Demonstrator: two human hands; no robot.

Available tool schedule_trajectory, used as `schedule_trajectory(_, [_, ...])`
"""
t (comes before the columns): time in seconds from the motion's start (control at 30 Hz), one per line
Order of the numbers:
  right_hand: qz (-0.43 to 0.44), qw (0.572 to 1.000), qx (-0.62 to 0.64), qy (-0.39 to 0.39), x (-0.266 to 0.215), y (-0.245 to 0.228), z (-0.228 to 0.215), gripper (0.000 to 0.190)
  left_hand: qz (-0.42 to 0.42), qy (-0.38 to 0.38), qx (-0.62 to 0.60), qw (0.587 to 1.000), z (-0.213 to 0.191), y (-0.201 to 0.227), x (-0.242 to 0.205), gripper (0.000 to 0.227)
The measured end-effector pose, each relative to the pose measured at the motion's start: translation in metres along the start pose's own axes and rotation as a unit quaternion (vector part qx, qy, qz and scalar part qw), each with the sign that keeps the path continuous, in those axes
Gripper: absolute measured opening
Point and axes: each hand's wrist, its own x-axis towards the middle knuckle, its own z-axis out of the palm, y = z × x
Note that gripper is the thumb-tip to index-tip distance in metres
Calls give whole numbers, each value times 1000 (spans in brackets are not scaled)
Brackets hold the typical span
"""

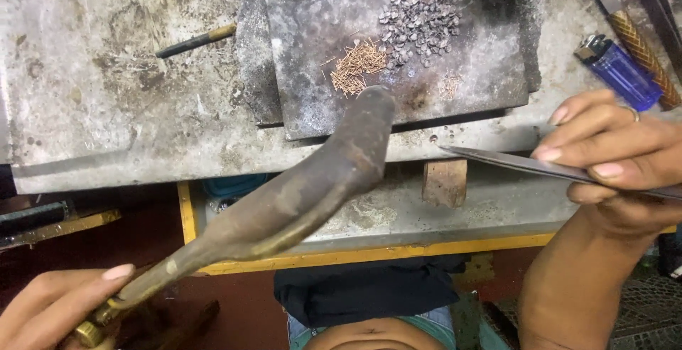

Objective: Melting small metal fragments into a single mass using a gas torch and a metal poker.

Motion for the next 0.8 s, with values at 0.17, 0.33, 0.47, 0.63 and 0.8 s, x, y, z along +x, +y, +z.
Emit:
schedule_trajectory(0.17, [70, 988, -12, 138, -15, 21, -19, 8, 23, 23, -44, 998, 10, -29, -1, 49])
schedule_trajectory(0.33, [80, 976, -158, 125, 66, -3, -7, 19, 20, 55, -55, 997, 17, -19, 7, 45])
schedule_trajectory(0.47, [60, 978, -116, 162, 90, -2, 0, 20, -18, 46, -29, 998, 4, 24, 19, 47])
schedule_trajectory(0.63, [87, 952, -261, 133, 56, -10, -56, 34, -19, 52, -47, 997, 15, -4, 23, 45])
schedule_trajectory(0.8, [115, 963, -186, 158, 73, -60, -62, 42, -29, 24, 10, 999, 57, -127, 50, 53])
